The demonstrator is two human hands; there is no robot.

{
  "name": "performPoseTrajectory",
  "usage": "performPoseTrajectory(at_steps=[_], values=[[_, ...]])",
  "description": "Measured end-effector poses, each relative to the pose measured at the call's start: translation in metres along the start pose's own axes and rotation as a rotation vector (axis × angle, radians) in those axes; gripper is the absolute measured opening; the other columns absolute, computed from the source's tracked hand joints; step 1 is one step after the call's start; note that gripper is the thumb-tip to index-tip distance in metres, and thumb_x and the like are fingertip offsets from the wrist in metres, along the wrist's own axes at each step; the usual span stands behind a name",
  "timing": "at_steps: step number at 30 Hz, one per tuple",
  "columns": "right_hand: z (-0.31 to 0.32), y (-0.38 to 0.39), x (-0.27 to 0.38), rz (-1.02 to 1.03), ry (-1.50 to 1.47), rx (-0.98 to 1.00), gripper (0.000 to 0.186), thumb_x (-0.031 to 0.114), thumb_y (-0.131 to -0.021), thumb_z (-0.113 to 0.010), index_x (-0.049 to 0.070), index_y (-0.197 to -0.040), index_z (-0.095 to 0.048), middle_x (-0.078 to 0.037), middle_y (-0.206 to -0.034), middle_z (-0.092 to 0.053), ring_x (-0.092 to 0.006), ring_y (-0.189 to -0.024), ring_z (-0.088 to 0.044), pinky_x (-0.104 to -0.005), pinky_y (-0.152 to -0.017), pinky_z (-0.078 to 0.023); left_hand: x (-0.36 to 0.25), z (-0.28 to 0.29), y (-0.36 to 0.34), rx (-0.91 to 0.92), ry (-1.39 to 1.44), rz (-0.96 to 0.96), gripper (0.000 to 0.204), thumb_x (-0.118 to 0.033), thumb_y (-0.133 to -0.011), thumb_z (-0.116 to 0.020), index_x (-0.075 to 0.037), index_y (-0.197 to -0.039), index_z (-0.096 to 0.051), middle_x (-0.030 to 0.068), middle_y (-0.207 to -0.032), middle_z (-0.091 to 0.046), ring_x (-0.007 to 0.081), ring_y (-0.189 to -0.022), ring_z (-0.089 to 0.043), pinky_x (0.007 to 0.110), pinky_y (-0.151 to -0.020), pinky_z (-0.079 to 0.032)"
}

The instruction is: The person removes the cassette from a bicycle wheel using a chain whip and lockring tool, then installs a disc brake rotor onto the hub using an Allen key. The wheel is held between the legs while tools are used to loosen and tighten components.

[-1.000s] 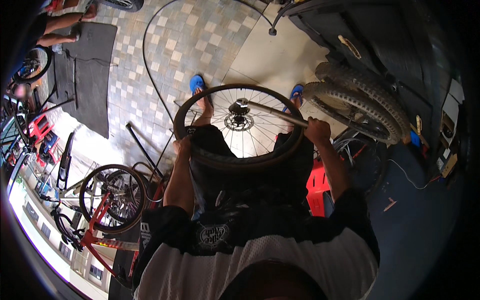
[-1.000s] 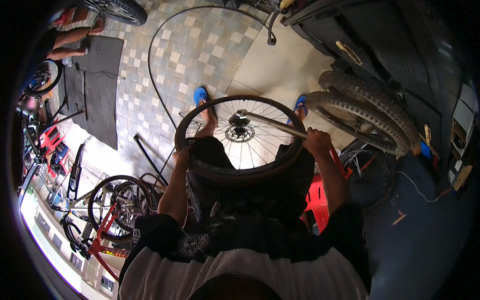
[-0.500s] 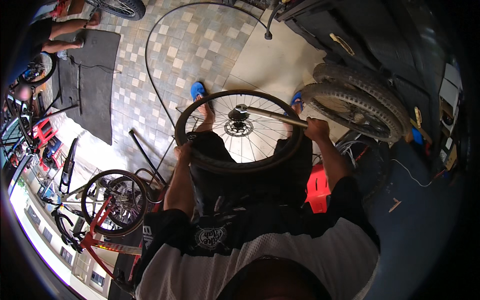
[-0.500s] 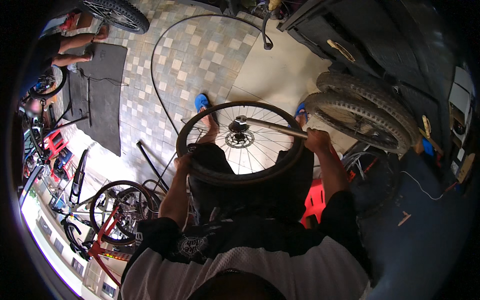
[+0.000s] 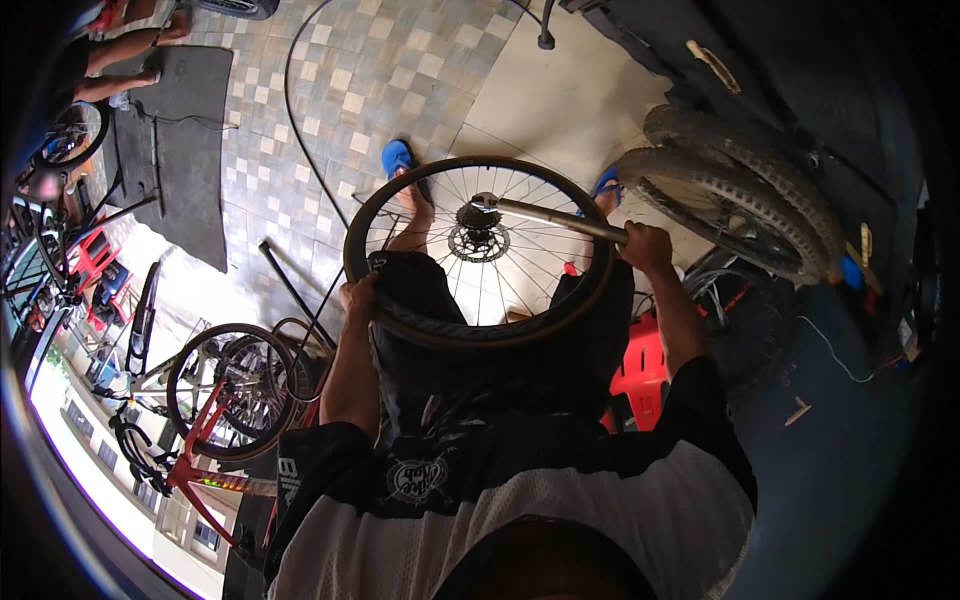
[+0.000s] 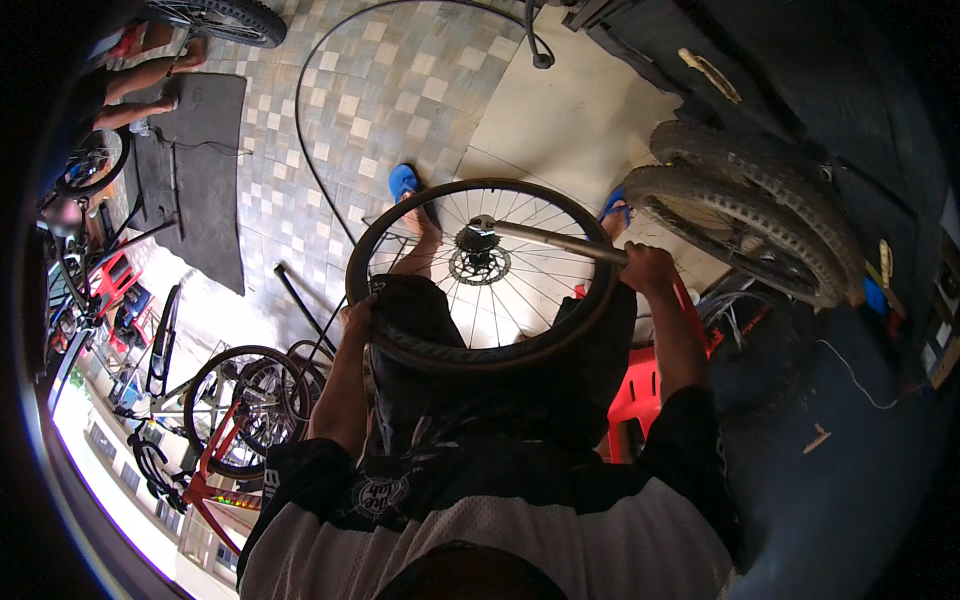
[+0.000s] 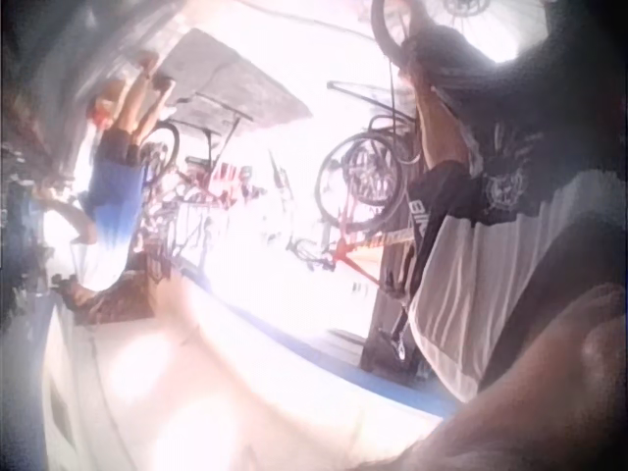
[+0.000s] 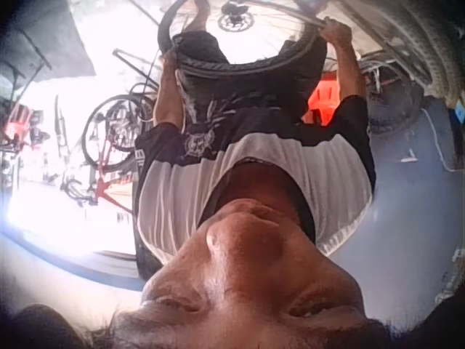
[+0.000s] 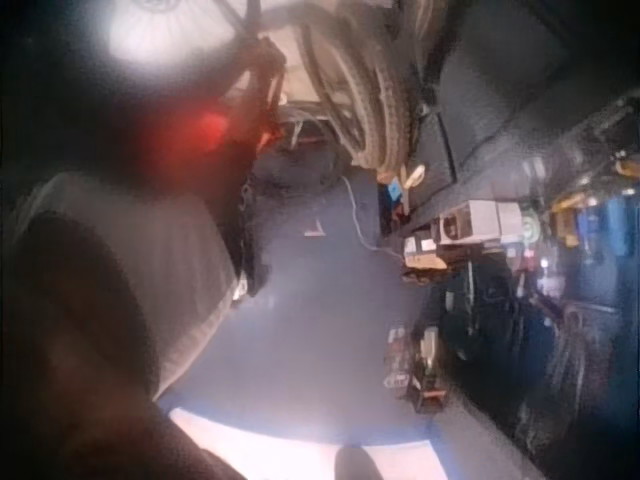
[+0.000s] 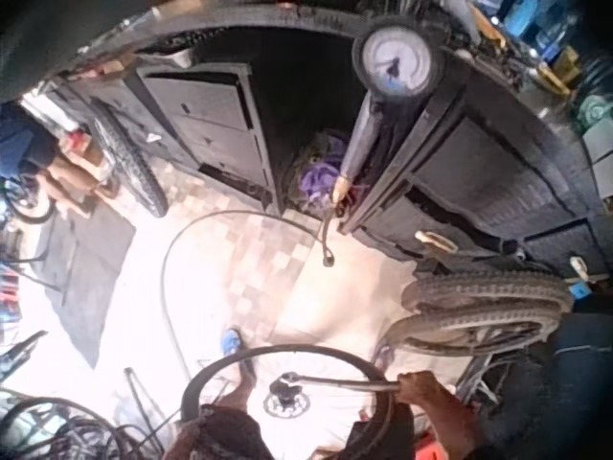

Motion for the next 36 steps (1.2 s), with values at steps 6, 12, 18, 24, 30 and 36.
performPoseTrajectory(at_steps=[6, 12, 18, 24, 30, 36], values=[[-0.026, -0.049, -0.008, 0.07, -0.069, 0.01, 0.022, 0.033, -0.087, -0.068, 0.011, -0.088, -0.068, -0.015, -0.079, -0.073, -0.0388, -0.075, -0.073, -0.0526, -0.068, -0.058, -0.018, 0.022, -0.031, 0.022, -0.082, -0.017, 0.07, -0.043, -0.072, -0.091, 0.012, -0.11, -0.073, 0.023, -0.104, -0.076, 0.0291, -0.093, -0.074, 0.04, -0.08, -0.059], [-0.073, -0.085, 0.007, 0.104, -0.134, 0.056, 0.02, 0.031, -0.087, -0.071, 0.011, -0.089, -0.068, -0.016, -0.078, -0.072, -0.0403, -0.074, -0.072, -0.0527, -0.069, -0.058, -0.008, 0.046, -0.11, 0.144, -0.221, -0.119, 0.078, -0.053, -0.072, -0.092, 0.012, -0.112, -0.074, 0.0186, -0.101, -0.076, 0.0247, -0.094, -0.071, 0.041, -0.082, -0.057], [-0.118, -0.111, 0.031, 0.096, -0.149, 0.13, 0.023, 0.028, -0.083, -0.075, 0.011, -0.096, -0.068, -0.015, -0.085, -0.07, -0.0391, -0.082, -0.072, -0.0529, -0.072, -0.057, -0.026, 0.065, -0.163, 0.176, -0.315, -0.161, 0.072, -0.057, -0.073, -0.091, 0.008, -0.103, -0.076, 0.0124, -0.09, -0.074, 0.0209, -0.081, -0.069, 0.04, -0.073, -0.056], [-0.157, -0.179, 0.078, 0.237, 0.029, 0.053, 0.023, 0.019, -0.079, -0.077, 0.015, -0.1, -0.068, -0.012, -0.088, -0.068, -0.0342, -0.088, -0.07, -0.0502, -0.076, -0.056, -0.039, 0.073, -0.194, 0.266, -0.341, -0.213, 0.074, -0.056, -0.077, -0.089, 0.004, -0.117, -0.072, 0.0173, -0.097, -0.076, 0.0248, -0.085, -0.073, 0.04, -0.077, -0.057], [-0.195, -0.238, 0.107, 0.231, 0.137, 0.17, 0.022, 0.013, -0.084, -0.073, 0.022, -0.104, -0.069, -0.005, -0.096, -0.066, -0.0268, -0.097, -0.069, -0.052, -0.092, -0.049, -0.136, 0.022, -0.136, -0.051, -0.495, -1.025, 0.088, -0.04, -0.086, -0.085, -0.004, -0.155, -0.044, 0.0282, -0.147, -0.055, 0.0421, -0.137, -0.054, 0.048, -0.112, -0.046], [-0.248, -0.244, 0.059, 0.106, 0.273, 0.206, 0.013, 0.015, -0.091, -0.066, 0.023, -0.098, -0.072, -0.006, -0.096, -0.067, -0.0277, -0.104, -0.067, -0.0643, -0.101, -0.044, -0.182, -0.172, -0.026, 0.519, -0.32, -1.209, 0.049, -0.043, -0.095, -0.072, 0.001, -0.115, -0.065, 0.0241, -0.108, -0.071, 0.0427, -0.102, -0.069, 0.049, -0.09, -0.055]])
Point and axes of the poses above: each hand's wrist, its own y-axis away from the middle knuckle, its own z-axis out of the back of the hand, x = y × z, the point moved 7 cm from there along -y, towards the middle knuckle
